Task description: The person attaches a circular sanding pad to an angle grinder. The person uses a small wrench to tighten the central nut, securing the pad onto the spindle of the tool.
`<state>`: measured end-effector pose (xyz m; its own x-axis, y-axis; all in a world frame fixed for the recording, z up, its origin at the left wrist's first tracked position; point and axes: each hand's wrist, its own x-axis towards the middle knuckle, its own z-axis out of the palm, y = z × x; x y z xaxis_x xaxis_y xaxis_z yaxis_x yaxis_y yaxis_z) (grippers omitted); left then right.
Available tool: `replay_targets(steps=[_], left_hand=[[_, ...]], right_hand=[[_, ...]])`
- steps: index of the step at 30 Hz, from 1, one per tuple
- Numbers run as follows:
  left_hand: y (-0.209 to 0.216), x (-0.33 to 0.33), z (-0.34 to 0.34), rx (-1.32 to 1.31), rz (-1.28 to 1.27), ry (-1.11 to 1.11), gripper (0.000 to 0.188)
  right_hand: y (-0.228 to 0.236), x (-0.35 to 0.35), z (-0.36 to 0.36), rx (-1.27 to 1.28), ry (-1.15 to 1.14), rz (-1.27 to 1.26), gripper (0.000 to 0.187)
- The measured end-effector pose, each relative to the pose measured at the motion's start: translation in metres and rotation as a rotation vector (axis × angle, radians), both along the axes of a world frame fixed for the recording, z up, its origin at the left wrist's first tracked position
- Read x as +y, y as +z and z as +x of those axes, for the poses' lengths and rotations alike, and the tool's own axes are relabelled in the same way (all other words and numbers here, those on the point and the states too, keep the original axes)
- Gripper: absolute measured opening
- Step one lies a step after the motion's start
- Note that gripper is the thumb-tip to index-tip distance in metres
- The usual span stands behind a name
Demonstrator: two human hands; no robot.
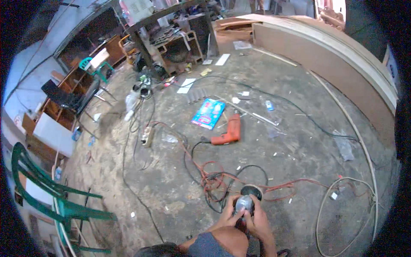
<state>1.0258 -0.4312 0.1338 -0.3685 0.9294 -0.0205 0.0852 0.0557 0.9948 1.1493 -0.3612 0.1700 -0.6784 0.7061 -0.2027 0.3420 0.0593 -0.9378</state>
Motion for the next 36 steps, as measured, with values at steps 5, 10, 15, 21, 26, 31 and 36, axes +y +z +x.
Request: replay_targets(steps=[5,10,15,21,26,31,36], left_hand=[[-0.004,-0.003,0.007,0.056,-0.032,0.096,0.046],[-0.034,-0.014,-0.007,0.162,-0.033,0.026,0.052],[-0.022,-0.034,-0.037,0.022,-0.131,-0.074,0.043],[0.013,-0.036,-0.024,0.069,-0.051,0.121,0.035],[-0.006,-0.032,-0.022,0.154,-0.074,0.203,0.039],[0.007,-0.022,-0.024,0.144,-0.019,0.264,0.038],[-0.023,-0.008,0.002,0.055,0.042,0.211,0.042]], right_hand=[[-0.022,0.005,-0.001,0.174,-0.051,0.122,0.05],[-0.038,0.006,0.006,0.345,-0.067,0.09,0.049],[-0.05,0.0,0.003,0.393,-0.013,-0.081,0.049],[-0.026,-0.012,-0.009,0.354,0.002,-0.151,0.051],[-0.012,-0.006,-0.008,0.25,0.069,0.07,0.048],[-0.013,-0.006,-0.023,0.249,-0.007,0.163,0.047],[-0.031,-0.012,-0.002,0.077,-0.084,0.219,0.045]])
